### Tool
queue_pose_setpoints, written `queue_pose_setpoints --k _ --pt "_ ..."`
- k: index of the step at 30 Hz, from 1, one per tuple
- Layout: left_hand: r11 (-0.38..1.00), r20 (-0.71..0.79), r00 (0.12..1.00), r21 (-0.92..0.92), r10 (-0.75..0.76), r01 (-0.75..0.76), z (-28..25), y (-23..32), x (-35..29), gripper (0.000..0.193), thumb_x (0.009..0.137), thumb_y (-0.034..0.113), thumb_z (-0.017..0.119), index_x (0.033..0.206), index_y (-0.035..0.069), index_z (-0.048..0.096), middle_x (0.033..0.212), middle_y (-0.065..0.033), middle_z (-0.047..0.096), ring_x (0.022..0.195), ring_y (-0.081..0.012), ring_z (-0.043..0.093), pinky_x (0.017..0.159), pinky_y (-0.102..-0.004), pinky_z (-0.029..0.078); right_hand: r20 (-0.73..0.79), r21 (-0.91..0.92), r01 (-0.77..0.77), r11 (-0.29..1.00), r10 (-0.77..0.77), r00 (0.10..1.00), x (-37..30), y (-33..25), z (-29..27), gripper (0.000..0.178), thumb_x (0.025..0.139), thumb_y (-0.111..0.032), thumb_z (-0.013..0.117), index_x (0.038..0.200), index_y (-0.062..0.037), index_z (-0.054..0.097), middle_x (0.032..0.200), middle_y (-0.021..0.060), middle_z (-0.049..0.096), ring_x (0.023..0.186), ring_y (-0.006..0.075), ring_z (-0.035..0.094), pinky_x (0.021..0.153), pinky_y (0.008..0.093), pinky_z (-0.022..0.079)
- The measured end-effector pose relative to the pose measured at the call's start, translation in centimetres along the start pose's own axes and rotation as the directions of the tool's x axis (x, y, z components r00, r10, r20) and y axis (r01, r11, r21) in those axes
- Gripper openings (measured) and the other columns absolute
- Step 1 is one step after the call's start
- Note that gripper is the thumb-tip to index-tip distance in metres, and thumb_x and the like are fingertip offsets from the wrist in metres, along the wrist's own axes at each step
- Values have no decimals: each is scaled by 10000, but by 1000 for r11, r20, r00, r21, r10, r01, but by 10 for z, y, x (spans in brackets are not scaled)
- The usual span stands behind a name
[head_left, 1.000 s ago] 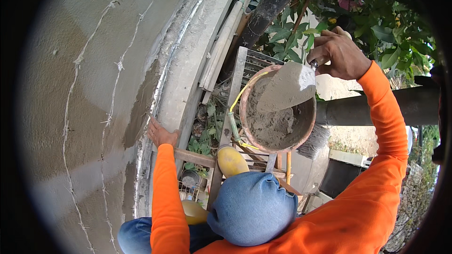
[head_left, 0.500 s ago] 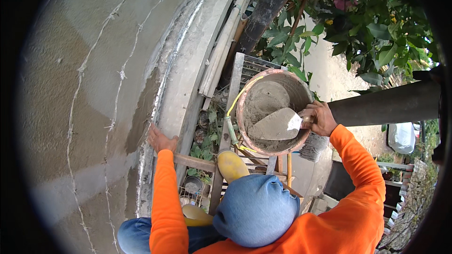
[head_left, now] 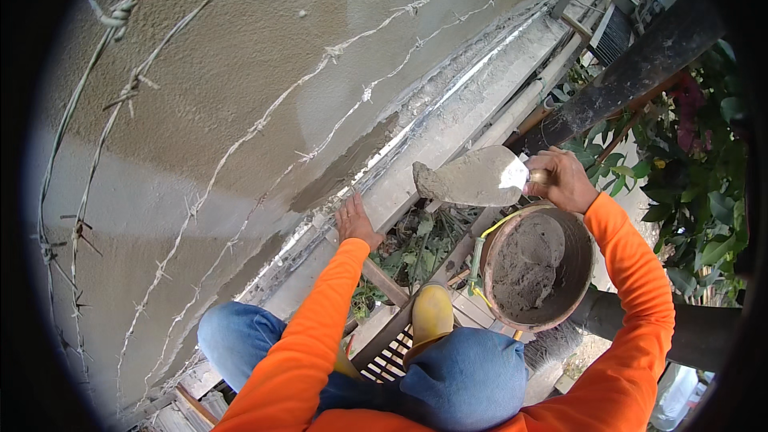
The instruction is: The person scoops cement from a bucket with a trowel and applies it to a wall section beneath barbed wire, smoothing the surface repeatedly. The person works on a narrow ledge area, repeatedly loading the trowel and spreading the cement along the wall.
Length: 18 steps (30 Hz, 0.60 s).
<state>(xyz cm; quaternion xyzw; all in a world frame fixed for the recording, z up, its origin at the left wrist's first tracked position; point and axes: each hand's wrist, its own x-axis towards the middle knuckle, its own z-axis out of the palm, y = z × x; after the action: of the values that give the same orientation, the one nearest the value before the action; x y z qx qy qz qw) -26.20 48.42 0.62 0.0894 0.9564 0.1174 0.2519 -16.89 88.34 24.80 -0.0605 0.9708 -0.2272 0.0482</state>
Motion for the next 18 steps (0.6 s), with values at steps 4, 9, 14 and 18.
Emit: queue_pose_setpoints --k 4,9,14,18 --pt "1000 15 1000 6 -9 9 -4 4 -2 1289 696 331 894 1649 26 81 1681 -194 237 1573 -374 187 1305 -475 91 264 -50 -109 993 118 957 118 6 54 396 846 -523 781 1089 -210 780 956 161 756 959 379 717 867 465 542" --pt "1000 43 999 -11 -14 14 -6 2 0 1299 701 354 889 1651 22 68 1694 -191 214 1579 -366 174 1305 -474 86 472 -338 -25 941 193 860 237 -23 139 548 921 -645 616 1237 -218 749 1256 105 730 1218 343 660 1027 470 516" --pt "1000 30 1000 -9 -7 7 -3 2 -1 1270 691 368 884 1639 8 119 1673 -230 239 1553 -411 205 1293 -495 128 483 -425 98 900 134 866 295 -47 137 580 951 -641 580 1273 -184 736 1399 110 653 1304 349 603 1054 474 496" --pt "999 16 1000 -40 -11 11 0 0 0 1283 682 360 896 1639 11 118 1672 -227 241 1553 -414 205 1294 -494 124 473 -362 41 931 145 869 296 -42 111 538 925 -649 612 1209 -218 765 1241 112 716 1232 343 639 1040 453 499"
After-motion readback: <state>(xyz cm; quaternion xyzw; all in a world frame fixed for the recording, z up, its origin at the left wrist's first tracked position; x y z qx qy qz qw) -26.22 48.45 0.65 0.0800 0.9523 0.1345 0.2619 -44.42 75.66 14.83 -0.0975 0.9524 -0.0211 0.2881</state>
